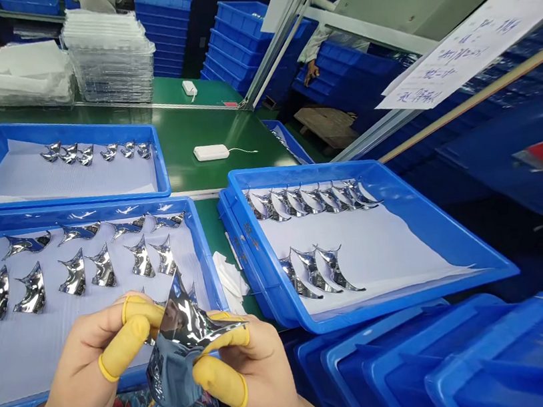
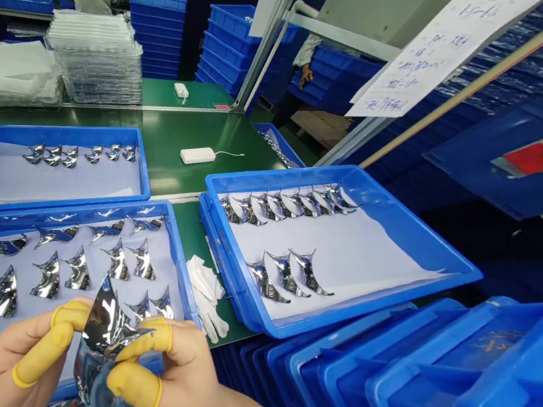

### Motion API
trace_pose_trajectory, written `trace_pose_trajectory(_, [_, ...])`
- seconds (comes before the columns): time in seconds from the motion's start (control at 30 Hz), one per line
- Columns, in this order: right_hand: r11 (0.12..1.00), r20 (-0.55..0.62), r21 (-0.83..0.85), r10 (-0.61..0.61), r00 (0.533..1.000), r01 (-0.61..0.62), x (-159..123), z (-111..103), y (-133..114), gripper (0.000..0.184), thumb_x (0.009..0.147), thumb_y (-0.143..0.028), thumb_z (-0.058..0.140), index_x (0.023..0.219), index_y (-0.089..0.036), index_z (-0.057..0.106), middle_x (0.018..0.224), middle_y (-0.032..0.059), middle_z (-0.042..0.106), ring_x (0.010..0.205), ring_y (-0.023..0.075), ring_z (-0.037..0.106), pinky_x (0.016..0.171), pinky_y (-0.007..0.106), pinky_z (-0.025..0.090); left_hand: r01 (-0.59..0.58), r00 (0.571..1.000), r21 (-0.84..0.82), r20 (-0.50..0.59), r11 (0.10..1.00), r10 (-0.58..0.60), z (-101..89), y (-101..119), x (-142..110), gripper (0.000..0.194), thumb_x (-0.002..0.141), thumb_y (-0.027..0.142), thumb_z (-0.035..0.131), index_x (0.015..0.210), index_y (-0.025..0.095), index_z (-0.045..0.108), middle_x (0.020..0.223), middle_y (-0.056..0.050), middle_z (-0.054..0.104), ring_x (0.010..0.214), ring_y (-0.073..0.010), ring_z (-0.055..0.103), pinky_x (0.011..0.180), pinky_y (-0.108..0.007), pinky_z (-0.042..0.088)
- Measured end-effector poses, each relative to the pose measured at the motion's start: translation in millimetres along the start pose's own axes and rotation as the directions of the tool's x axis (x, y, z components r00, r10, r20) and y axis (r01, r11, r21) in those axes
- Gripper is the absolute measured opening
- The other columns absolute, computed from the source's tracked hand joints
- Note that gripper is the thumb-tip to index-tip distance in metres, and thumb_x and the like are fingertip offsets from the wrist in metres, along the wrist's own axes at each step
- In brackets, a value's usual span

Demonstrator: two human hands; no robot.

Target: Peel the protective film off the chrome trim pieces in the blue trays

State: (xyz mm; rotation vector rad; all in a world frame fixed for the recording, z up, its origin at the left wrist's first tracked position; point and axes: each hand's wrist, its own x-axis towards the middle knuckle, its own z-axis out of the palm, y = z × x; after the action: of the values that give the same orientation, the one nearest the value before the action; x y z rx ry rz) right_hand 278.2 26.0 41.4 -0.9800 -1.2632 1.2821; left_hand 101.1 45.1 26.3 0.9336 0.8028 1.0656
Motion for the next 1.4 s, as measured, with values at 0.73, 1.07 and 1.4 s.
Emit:
trace_pose_trajectory(0.73, [0.912, -0.062, 0.366, 0.222, 0.973, -0.184, -3.2, -1.0, 8.2, 0.018, 0.069, -0.035, 0.089, 0.077, -0.025, 0.077, 0.065, -0.0006, 0.072, 0.054, 0.0113, 0.064, 0.057, 0.021, 0.056, 0.06, 0.997, -0.076, 0.058, 0.995, -0.055, 3.9, -0.3, 1.6, 0.015, 0.085, 0.041, 0.072, 0.097, 0.04, 0.08, 0.075, 0.003, 0.069, 0.072, -0.012, 0.059, 0.073, -0.019, 0.052])
trace_pose_trajectory(1.07, [0.828, -0.083, 0.488, 0.359, 0.93, -0.276, 1.8, -2.2, 12.9, 0.027, 0.065, -0.042, 0.09, 0.07, -0.022, 0.073, 0.058, -0.0007, 0.064, 0.042, 0.009, 0.05, 0.04, 0.021, 0.048, 0.084, 0.993, -0.048, 0.092, 0.995, -0.079, 4.3, -1.7, 0.0, 0.015, 0.088, 0.042, 0.068, 0.096, 0.037, 0.08, 0.077, 0.004, 0.067, 0.071, -0.0099, 0.058, 0.072, -0.016, 0.051])
trace_pose_trajectory(1.4, [0.699, -0.061, 0.622, 0.493, 0.868, -0.353, 4.6, -3.9, 16.4, 0.034, 0.062, -0.042, 0.092, 0.069, -0.019, 0.068, 0.056, -0.0035, 0.059, 0.045, 0.0085, 0.048, 0.043, 0.019, 0.042, 0.15, 0.977, -0.102, 0.17, 0.983, -0.131, -0.2, -6.0, -6.5, 0.017, 0.087, 0.04, 0.07, 0.081, 0.028, 0.079, 0.069, 0.002, 0.061, 0.064, -0.011, 0.051, 0.062, -0.019, 0.048])
